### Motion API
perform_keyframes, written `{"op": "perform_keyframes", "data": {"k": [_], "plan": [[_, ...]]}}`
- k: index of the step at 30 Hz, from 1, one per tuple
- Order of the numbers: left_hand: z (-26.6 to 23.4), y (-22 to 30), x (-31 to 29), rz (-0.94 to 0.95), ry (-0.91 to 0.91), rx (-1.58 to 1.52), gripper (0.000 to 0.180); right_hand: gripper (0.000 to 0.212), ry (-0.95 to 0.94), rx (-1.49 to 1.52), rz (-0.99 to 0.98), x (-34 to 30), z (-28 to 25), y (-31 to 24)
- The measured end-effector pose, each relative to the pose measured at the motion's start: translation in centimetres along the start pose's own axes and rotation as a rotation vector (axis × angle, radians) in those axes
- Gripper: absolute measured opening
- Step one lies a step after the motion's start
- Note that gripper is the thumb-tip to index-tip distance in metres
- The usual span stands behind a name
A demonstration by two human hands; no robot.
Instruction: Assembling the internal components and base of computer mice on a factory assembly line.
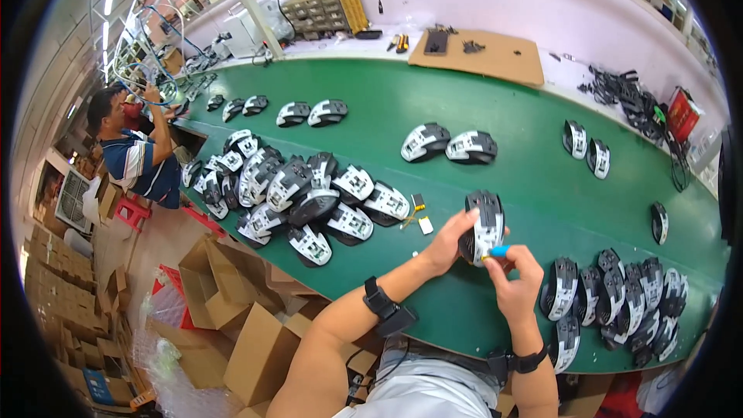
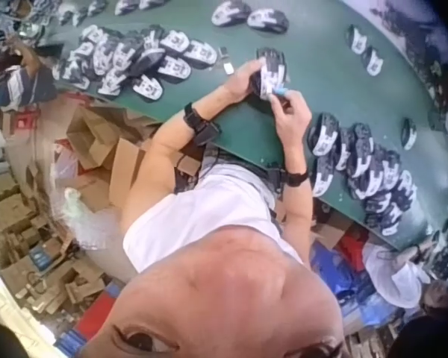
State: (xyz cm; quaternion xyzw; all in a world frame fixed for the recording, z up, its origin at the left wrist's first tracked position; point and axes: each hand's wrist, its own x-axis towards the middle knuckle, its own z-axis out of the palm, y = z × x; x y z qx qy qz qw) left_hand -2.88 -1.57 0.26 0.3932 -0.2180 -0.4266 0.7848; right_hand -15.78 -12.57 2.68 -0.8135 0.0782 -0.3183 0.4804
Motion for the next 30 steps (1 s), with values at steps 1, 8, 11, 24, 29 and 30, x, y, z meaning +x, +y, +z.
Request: {"op": "perform_keyframes", "data": {"k": [1,8,11,24,29,30], "plan": [[0.3,0.0,0.1,0.008,0.0,-0.029,0.05,0.018,0.011,0.009,-0.013,0.1,0.0,0.0],[0.5,-0.9,-0.1,-0.003,-0.033,-0.011,0.049,0.022,0.112,0.02,0.006,0.1,0.4,-0.1],[0.9,-0.4,-0.6,-0.078,0.044,-0.024,0.052,0.021,0.078,0.023,0.003,-0.7,-0.3,-0.1],[6.3,17.8,2.2,0.345,-0.107,0.345,0.061,0.027,0.084,0.083,-0.026,0.4,0.0,0.2],[1.4,7.0,1.7,0.07,0.08,0.45,0.058,0.036,0.127,0.145,-0.025,0.1,0.1,0.8],[1.3,5.3,1.6,0.024,0.108,0.421,0.054,0.036,0.12,0.128,-0.057,0.0,-0.1,1.1]]}}
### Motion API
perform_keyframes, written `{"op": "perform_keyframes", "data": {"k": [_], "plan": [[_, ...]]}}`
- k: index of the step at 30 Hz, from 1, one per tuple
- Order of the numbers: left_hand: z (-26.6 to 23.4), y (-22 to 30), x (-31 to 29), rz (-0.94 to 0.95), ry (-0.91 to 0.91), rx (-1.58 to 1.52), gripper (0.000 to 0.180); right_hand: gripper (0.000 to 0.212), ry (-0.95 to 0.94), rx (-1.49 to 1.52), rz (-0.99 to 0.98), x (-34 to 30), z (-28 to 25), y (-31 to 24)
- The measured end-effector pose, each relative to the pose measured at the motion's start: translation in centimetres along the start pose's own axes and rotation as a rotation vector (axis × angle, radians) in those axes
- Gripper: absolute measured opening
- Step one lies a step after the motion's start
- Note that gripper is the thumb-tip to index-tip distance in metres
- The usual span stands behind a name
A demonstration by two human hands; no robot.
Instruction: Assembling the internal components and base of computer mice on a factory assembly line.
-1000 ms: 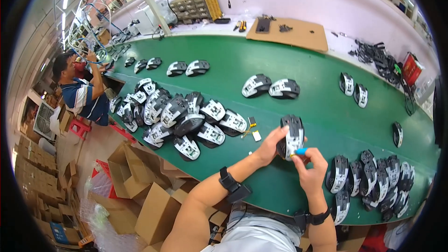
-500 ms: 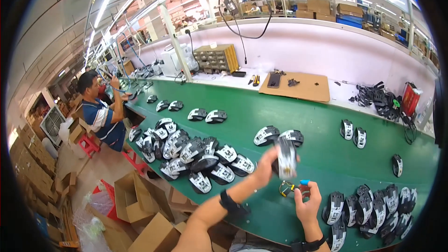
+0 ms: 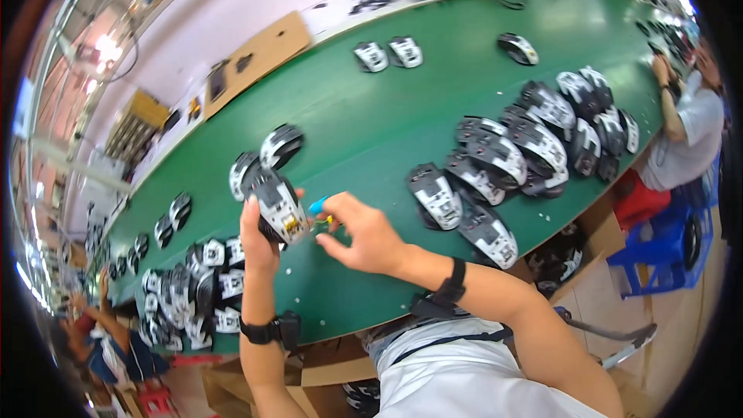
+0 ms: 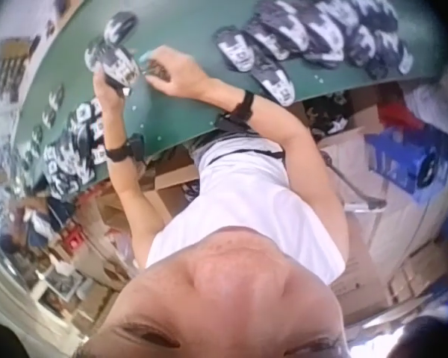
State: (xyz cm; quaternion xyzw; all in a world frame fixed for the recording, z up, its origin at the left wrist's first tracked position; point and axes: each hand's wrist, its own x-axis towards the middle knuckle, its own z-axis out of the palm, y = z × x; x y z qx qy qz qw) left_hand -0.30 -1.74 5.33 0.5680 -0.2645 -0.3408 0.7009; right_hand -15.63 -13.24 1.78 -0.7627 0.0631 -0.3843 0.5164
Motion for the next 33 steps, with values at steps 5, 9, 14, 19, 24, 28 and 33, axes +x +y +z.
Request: {"op": "perform_keyframes", "data": {"k": [5,9,14,19,24,28,33], "plan": [[1.4,-3.6,-0.9,-0.001,0.08,0.025,0.051,0.028,-0.004,-0.181,-0.155,-1.2,-0.4,0.1],[2.0,-3.6,-1.1,0.014,0.124,-0.019,0.05,0.023,-0.036,-0.3,-0.18,-1.2,-0.4,0.3],[1.3,-4.3,-1.6,0.037,0.128,-0.145,0.043,0.019,-0.053,-0.326,-0.225,-0.6,-0.4,0.6],[1.7,-4.6,-1.7,0.119,0.138,-0.136,0.047,0.018,-0.006,-0.371,-0.158,0.2,-0.6,0.4],[1.5,-4.2,-1.9,0.194,-0.041,-0.245,0.085,0.013,0.03,-0.202,0.124,0.7,-0.9,0.2],[1.9,-3.6,-2.6,0.285,-0.079,-0.181,0.086,0.012,0.037,0.24,0.488,0.5,-0.6,0.7],[2.8,-4.4,-2.8,0.5,-0.066,0.022,0.086,0.01,0.074,0.643,0.782,0.2,-0.7,0.9]]}}
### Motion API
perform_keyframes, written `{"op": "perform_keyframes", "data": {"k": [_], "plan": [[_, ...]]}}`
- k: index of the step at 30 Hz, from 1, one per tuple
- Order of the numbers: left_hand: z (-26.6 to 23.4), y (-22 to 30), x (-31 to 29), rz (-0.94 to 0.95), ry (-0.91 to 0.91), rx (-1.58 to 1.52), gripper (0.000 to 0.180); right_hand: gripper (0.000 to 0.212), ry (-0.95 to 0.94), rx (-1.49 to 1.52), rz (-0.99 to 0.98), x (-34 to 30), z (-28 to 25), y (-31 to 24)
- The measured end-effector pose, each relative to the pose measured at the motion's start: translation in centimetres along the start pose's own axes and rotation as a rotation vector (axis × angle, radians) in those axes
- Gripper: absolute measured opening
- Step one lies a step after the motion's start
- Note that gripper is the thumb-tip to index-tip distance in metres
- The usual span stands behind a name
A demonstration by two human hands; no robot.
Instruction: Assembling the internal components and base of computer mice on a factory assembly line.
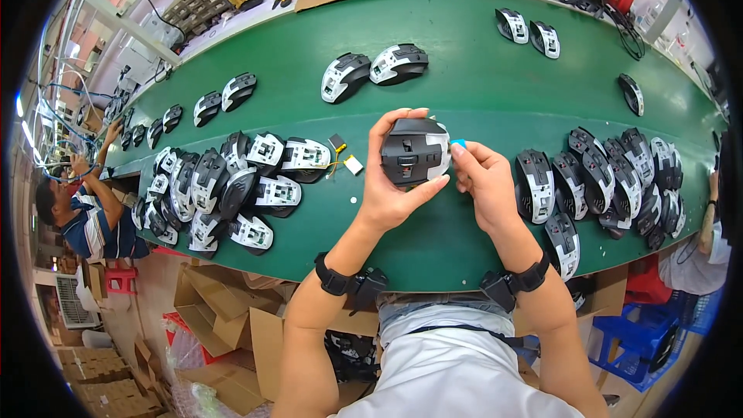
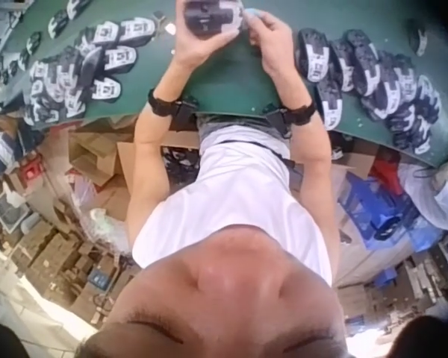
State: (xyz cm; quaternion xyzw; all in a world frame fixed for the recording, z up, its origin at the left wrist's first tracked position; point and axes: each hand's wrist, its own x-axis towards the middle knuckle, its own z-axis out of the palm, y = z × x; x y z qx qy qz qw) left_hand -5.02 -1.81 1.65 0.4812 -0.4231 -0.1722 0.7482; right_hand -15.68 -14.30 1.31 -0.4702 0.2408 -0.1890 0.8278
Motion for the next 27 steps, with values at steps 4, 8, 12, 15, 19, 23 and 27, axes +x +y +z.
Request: {"op": "perform_keyframes", "data": {"k": [4,8,12,15,19,23,27], "plan": [[-0.3,0.5,0.3,-0.058,0.07,-0.131,0.085,0.011,0.021,-0.442,-0.39,-0.1,0.4,0.1],[-1.2,0.8,0.5,-0.21,0.154,-0.359,0.082,0.017,0.022,-0.863,-0.838,-0.2,0.9,-0.4],[-1.5,1.1,0.5,-0.293,0.133,-0.456,0.074,0.018,0.013,-0.934,-0.991,-0.3,1.0,-0.7],[-1.6,1.5,0.6,-0.337,0.139,-0.544,0.069,0.017,-0.032,-0.933,-1.038,-0.6,1.0,-1.3],[-1.3,0.1,0.9,-0.338,0.123,-0.585,0.077,0.02,-0.066,-0.991,-1.14,-1.0,0.3,-1.9],[-2.4,0.5,0.1,-0.363,0.18,-0.429,0.08,0.022,-0.084,-0.948,-1.16,-0.8,0.4,-0.7],[-3.1,0.5,-0.1,-0.387,0.214,-0.509,0.068,0.025,-0.088,-0.868,-1.253,-1.3,0.7,-0.5]]}}
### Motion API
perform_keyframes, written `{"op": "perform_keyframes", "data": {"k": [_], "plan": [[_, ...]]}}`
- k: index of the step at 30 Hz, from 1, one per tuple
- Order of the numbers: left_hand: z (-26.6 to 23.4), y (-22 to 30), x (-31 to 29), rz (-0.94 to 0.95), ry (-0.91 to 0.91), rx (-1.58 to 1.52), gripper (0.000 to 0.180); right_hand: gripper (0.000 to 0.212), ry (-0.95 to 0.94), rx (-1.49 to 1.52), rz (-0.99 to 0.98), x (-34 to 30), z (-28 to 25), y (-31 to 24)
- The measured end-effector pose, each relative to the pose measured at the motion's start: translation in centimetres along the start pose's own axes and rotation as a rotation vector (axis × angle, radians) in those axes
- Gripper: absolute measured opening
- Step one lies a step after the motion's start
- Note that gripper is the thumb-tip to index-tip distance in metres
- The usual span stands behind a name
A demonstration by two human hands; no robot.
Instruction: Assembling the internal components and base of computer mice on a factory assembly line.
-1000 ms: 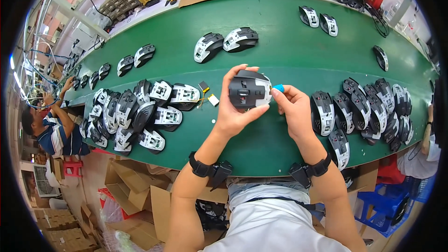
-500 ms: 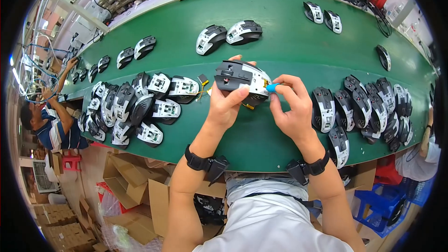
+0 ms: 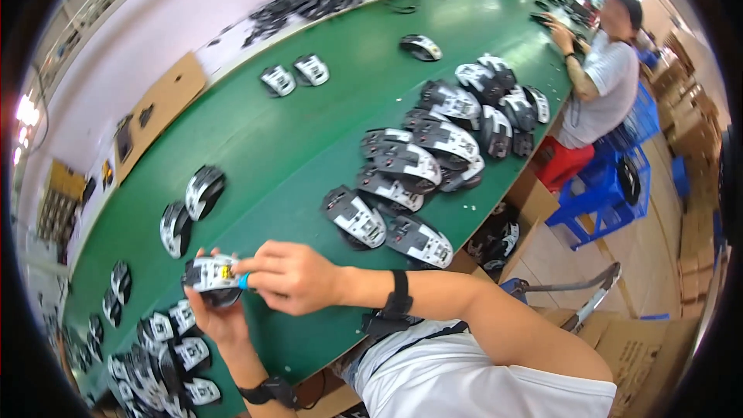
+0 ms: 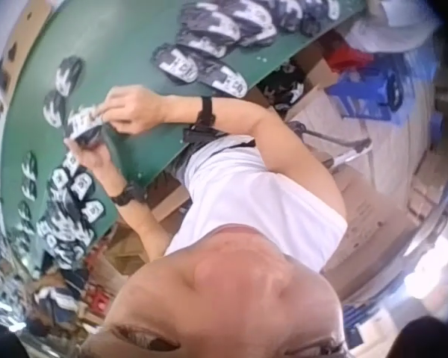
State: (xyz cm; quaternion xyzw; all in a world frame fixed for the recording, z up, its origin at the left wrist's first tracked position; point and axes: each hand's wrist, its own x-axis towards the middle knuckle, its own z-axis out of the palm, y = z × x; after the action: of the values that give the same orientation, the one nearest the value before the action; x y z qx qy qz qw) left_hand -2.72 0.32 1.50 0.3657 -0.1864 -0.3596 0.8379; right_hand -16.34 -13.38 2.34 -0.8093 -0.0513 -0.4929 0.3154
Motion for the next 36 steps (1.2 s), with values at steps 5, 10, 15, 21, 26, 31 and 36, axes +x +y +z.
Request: {"op": "perform_keyframes", "data": {"k": [5,10,15,21,26,31,36], "plan": [[-0.2,-0.1,0.1,0.0,0.003,0.012,0.066,0.029,-0.018,0.001,0.047,-0.2,0.6,0.0],[0.7,-0.7,0.9,-0.006,-0.067,0.049,0.068,0.033,-0.06,-0.064,0.1,0.2,-0.3,0.3],[1.2,0.3,1.3,-0.165,0.039,0.003,0.042,0.028,-0.13,-0.068,0.243,0.9,-0.5,-1.5],[2.2,2.5,4.9,-0.234,0.09,0.326,0.037,0.03,-0.337,0.018,0.399,-1.6,-1.6,-2.6],[10.0,-0.5,15.5,-0.231,-0.243,0.556,0.055,0.029,-0.334,0.037,0.508,-3.6,-3.3,-3.6],[9.6,-6.6,18.7,0.158,-0.19,1.48,0.069,0.022,-0.298,0.085,0.518,-5.8,-3.1,-2.5],[5.2,-5.8,15.2,0.087,-0.34,1.59,0.031,0.025,-0.359,0.039,0.42,-6.7,-3.3,-2.9]]}}
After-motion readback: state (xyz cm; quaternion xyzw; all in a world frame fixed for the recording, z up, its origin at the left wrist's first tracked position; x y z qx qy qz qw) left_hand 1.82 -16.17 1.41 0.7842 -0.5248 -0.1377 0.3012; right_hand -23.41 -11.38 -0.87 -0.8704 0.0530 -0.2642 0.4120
